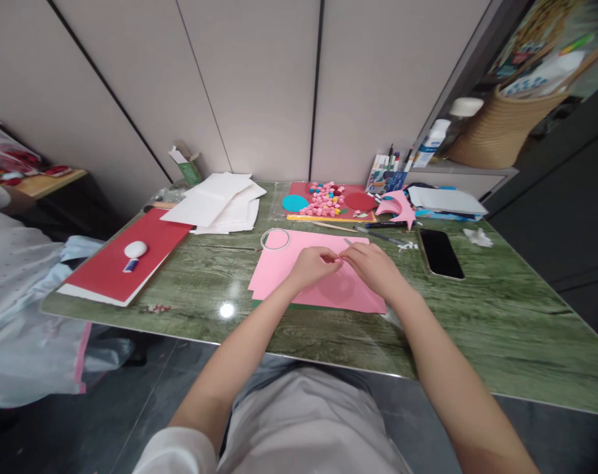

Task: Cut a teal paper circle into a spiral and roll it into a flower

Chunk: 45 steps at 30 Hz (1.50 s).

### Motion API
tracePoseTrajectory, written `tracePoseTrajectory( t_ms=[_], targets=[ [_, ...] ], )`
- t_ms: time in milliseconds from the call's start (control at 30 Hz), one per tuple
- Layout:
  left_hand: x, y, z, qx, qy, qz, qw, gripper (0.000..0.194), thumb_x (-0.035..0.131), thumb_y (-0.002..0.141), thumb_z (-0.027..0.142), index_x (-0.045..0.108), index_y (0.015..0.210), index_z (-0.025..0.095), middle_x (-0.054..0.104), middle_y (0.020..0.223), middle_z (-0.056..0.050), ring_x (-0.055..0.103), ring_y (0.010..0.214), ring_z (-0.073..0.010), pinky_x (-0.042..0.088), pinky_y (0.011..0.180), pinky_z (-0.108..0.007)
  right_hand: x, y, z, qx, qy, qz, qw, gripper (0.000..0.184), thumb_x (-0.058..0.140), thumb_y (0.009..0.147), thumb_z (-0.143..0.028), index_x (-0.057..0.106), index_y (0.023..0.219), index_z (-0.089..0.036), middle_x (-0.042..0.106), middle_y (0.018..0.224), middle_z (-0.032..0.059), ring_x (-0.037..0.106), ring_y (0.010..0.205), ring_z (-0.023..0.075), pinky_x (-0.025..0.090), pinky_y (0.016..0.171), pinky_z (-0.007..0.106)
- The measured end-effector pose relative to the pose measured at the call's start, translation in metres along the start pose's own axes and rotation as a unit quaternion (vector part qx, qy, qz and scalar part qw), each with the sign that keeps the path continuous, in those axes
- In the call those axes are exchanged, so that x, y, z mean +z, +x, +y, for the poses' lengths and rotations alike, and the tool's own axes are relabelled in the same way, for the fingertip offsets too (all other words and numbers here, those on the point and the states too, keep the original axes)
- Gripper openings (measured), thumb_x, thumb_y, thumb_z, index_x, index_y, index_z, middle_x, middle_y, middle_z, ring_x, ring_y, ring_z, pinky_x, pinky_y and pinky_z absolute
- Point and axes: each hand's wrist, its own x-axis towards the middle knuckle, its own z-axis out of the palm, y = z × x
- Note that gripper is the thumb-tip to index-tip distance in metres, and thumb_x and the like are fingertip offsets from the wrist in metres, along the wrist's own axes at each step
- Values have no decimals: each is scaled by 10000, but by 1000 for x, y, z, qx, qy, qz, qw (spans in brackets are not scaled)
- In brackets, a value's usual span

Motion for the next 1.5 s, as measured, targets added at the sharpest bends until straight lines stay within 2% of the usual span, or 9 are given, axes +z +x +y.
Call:
tracePoseTrajectory(
  t_ms=[400,800,1200,1267,1333,1433,1500],
  targets=[
    [-1,1,-3,-13,-24,-10,1000,230,541,699,352,661,736,159,667,757,-17,576,713,-122,421,700,-237,-3,0,-2,-3,5,7,1000,182,419,855,-209,582,933,-187,606,921,69,522,888,190,336,743,297],
    [0,2,-6,3,-42,-17,999,252,545,693,381,664,750,167,664,759,-18,571,711,-118,426,719,-244,-4,2,-4,12,-13,12,1000,173,401,863,-205,571,881,-182,593,886,62,520,818,178,321,708,285],
    [-2,-1,0,-3,-50,-67,996,234,559,681,348,663,765,156,664,766,-23,574,726,-127,425,721,-244,-5,3,-2,33,0,31,999,185,401,853,-205,583,872,-177,596,869,66,528,826,183,335,740,290],
    [-1,-1,-1,4,-54,-72,996,236,564,678,345,661,761,147,663,770,-31,574,727,-130,424,718,-247,-5,1,9,50,3,46,998,178,404,849,-210,578,873,-180,595,881,62,530,832,184,344,743,287],
    [-1,-1,-2,10,-59,-73,995,233,571,675,341,660,761,144,661,766,-35,574,722,-130,423,715,-250,-4,-4,32,86,4,73,994,187,395,851,-220,573,888,-175,592,905,67,531,838,182,359,727,276],
    [0,0,-3,11,-62,-74,995,220,576,675,339,660,753,151,658,759,-32,575,715,-128,420,711,-253,3,-21,79,195,-30,123,973,218,375,848,-223,574,902,-151,589,902,91,532,825,193,371,708,279],
    [0,0,-3,11,-64,-73,995,214,575,679,338,659,748,154,659,760,-31,576,714,-127,419,707,-252,10,-34,108,265,-65,113,955,234,380,836,-229,593,871,-139,592,862,103,531,791,202,372,695,292]
  ],
)
